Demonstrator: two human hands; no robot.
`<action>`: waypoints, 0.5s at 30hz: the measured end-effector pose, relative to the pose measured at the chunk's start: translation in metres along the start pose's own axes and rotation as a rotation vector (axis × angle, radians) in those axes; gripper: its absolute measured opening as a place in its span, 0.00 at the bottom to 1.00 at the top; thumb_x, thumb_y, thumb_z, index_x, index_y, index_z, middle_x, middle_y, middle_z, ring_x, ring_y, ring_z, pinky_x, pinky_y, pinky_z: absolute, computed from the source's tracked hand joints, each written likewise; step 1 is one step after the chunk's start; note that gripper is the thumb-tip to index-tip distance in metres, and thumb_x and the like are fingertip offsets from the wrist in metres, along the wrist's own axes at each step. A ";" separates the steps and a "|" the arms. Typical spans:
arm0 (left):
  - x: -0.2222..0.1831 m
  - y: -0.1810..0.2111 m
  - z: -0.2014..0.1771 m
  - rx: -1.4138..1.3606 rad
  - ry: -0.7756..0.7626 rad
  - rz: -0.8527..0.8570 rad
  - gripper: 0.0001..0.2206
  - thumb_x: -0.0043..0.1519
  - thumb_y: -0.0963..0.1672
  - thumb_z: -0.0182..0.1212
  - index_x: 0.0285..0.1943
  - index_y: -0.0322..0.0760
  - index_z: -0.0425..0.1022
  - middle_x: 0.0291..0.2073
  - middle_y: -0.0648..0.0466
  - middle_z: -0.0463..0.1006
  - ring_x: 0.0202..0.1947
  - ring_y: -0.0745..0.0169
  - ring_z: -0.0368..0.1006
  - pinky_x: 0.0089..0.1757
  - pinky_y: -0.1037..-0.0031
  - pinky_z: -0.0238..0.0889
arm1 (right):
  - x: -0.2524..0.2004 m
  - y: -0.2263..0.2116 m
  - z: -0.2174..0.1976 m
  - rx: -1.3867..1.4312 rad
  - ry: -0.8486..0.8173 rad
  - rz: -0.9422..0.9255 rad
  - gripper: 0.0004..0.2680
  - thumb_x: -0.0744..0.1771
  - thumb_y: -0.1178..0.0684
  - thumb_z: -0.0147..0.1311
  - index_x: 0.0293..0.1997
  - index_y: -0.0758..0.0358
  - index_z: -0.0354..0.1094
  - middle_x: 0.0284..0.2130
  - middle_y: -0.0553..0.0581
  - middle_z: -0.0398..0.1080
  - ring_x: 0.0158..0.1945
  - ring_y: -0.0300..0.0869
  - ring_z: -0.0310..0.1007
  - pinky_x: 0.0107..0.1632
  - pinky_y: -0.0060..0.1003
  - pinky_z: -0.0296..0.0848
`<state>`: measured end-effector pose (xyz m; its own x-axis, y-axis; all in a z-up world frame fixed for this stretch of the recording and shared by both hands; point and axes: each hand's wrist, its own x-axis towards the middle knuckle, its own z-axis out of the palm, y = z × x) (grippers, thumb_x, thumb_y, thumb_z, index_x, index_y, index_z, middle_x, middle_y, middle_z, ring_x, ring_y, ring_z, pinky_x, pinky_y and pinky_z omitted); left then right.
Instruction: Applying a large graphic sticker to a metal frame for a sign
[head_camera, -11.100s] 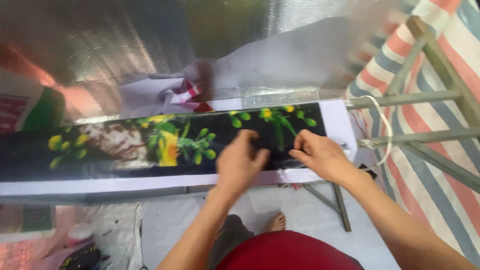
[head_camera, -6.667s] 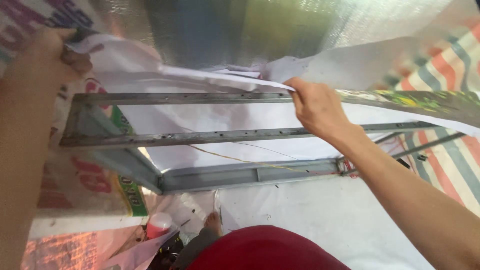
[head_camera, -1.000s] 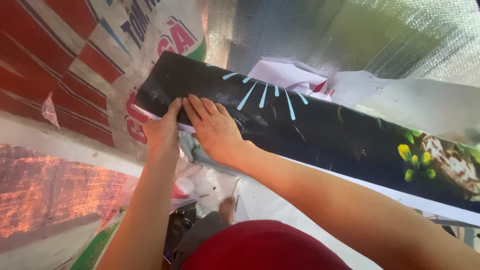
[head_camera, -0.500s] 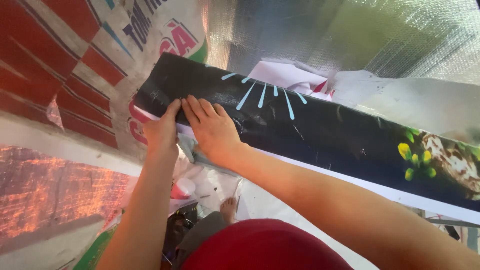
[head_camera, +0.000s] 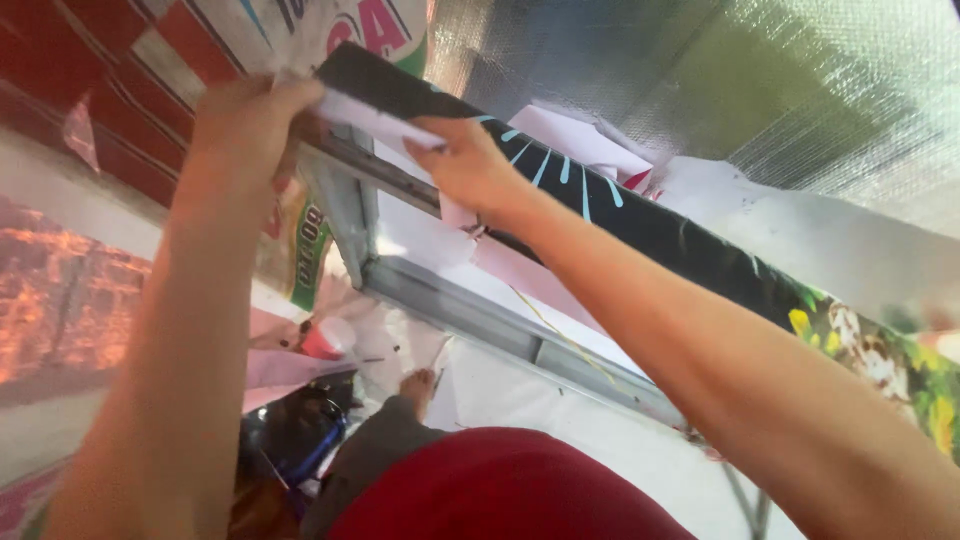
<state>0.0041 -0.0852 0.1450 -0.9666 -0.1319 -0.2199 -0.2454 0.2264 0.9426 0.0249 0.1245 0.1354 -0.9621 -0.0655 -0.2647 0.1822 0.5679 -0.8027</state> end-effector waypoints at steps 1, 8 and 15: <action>-0.005 0.011 -0.001 -0.010 0.002 -0.007 0.08 0.57 0.49 0.63 0.30 0.45 0.78 0.18 0.62 0.74 0.09 0.77 0.52 0.13 0.77 0.40 | -0.001 -0.005 -0.004 -0.010 -0.006 0.003 0.20 0.67 0.43 0.50 0.65 0.56 0.68 0.50 0.60 0.79 0.35 0.36 0.75 0.42 0.30 0.75; -0.003 0.038 0.002 -0.023 0.025 -0.163 0.03 0.57 0.47 0.63 0.35 0.50 0.78 0.23 0.64 0.77 0.23 0.82 0.73 0.26 0.84 0.56 | -0.013 -0.033 -0.020 0.010 -0.153 0.003 0.18 0.67 0.48 0.49 0.64 0.59 0.68 0.42 0.54 0.77 0.33 0.35 0.65 0.34 0.26 0.64; -0.026 0.028 -0.004 -0.213 0.067 -0.287 0.05 0.59 0.42 0.57 0.31 0.44 0.67 0.23 0.57 0.70 0.15 0.75 0.47 0.24 0.78 0.39 | 0.002 -0.004 -0.002 -0.295 -0.187 -0.298 0.25 0.60 0.55 0.41 0.65 0.45 0.67 0.63 0.60 0.65 0.66 0.52 0.64 0.67 0.41 0.59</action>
<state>0.0226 -0.0794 0.1780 -0.8519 -0.2253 -0.4728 -0.4780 -0.0345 0.8777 0.0216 0.1239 0.1394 -0.9057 -0.3929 -0.1594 -0.1882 0.7095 -0.6791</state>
